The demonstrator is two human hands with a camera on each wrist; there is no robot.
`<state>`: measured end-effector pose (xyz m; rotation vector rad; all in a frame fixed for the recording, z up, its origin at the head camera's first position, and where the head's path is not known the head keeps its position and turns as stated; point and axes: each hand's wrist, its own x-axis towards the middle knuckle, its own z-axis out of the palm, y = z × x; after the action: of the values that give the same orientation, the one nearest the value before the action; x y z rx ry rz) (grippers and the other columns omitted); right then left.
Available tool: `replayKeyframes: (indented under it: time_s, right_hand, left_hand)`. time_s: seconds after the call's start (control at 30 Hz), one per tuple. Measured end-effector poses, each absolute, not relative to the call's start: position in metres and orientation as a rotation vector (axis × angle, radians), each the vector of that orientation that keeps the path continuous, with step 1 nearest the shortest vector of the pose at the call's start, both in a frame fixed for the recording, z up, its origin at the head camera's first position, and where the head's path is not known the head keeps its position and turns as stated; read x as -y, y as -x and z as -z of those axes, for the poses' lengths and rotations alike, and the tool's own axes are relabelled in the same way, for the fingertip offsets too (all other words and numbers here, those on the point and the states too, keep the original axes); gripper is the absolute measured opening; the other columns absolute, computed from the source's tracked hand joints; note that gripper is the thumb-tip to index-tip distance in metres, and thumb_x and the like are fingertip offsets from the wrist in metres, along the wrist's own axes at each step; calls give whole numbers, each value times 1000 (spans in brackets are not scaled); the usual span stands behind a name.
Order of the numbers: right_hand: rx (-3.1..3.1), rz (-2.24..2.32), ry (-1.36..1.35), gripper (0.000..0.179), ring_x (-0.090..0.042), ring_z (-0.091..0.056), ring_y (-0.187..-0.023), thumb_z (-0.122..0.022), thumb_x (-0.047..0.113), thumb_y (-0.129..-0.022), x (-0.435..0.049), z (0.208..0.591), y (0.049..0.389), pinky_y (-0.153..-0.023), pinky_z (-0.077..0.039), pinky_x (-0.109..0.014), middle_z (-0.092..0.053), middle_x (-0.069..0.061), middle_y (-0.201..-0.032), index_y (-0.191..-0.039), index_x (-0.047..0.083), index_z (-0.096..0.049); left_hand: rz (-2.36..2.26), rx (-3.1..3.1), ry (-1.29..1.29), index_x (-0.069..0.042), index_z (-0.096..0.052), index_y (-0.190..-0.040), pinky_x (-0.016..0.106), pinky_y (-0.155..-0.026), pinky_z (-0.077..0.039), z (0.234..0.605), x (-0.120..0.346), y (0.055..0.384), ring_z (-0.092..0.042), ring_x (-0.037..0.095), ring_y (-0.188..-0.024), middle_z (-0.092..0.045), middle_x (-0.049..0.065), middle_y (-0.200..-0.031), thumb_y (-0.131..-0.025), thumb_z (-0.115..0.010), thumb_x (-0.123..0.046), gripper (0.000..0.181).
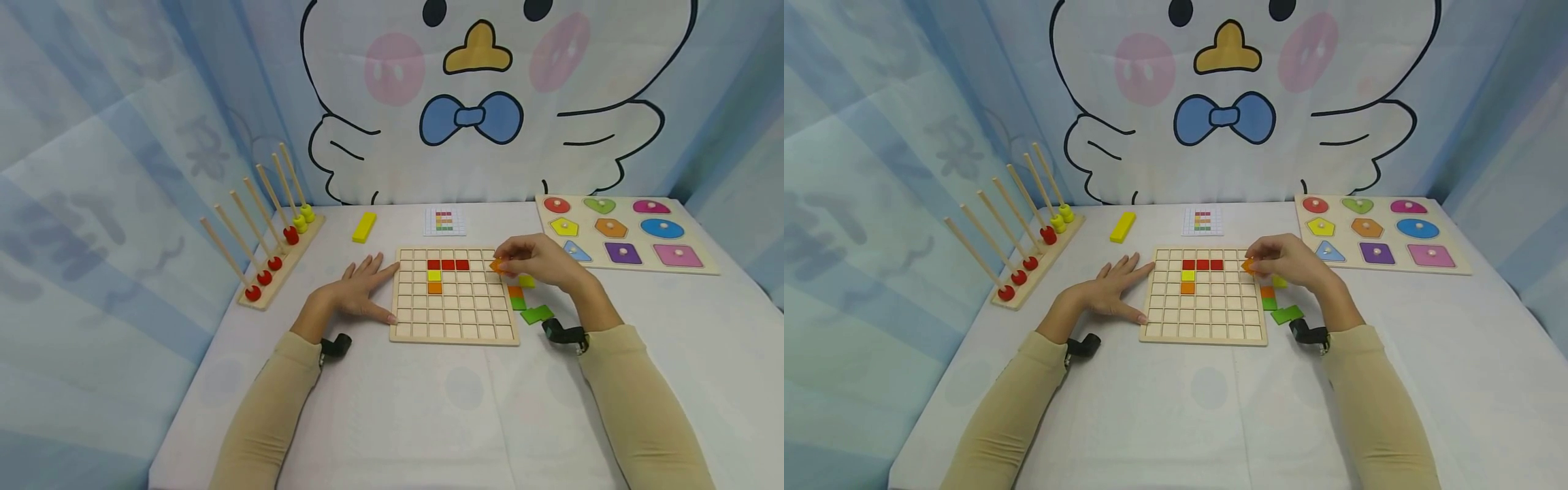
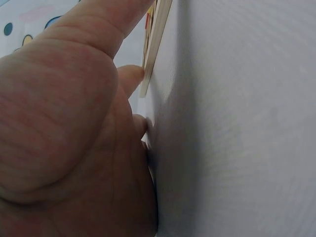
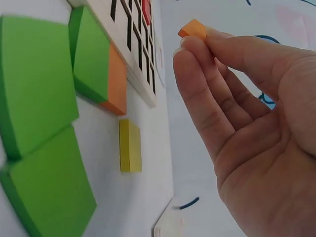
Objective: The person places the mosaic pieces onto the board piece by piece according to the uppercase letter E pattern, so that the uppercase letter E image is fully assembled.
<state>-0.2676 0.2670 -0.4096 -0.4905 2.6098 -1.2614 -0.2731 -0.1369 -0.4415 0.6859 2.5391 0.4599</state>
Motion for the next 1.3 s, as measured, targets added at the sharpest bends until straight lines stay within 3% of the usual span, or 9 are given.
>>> replayKeyframes:
  time_s: [0.27, 0.57, 0.97, 1.3]
  right_hand:
    - [-2504, 1338, 519, 28, -27, -70, -92, -72, 9, -98, -253, 410, 267, -83, -57, -20, -69, -18, -113, -125, 2, -69]
    - [-2600, 1247, 562, 28, -26, -60, -90, -82, 19, -92, -233, 413, 268, -78, -52, -21, -69, -11, -100, -116, 8, -74]
    - [-2604, 1230, 623, 25, -23, -61, -87, -80, 11, -92, -211, 415, 263, -75, -53, -21, -71, -9, -100, -116, 4, -75]
    - [-2638, 1166, 692, 24, -21, -61, -83, -82, 13, -90, -199, 420, 262, -72, -52, -24, -72, -6, -95, -112, 5, -77]
  left_hand:
    - [-464, -2539, -676, -35, -5, -168, 57, -128, 13, 441, 136, 273, 19, 28, -162, 15, 8, -175, -77, -78, -73, 122]
    - [-459, -2545, -678, -35, -5, -168, 57, -128, 12, 441, 136, 273, 19, 28, -162, 14, 8, -176, -77, -78, -73, 122]
    - [-469, -2532, -675, -35, -5, -168, 57, -128, 12, 439, 136, 272, 19, 28, -162, 15, 8, -175, -78, -78, -71, 122]
    - [-479, -2529, -677, -36, -5, -168, 56, -128, 12, 440, 137, 272, 19, 28, -162, 16, 8, -175, -78, -79, -71, 122]
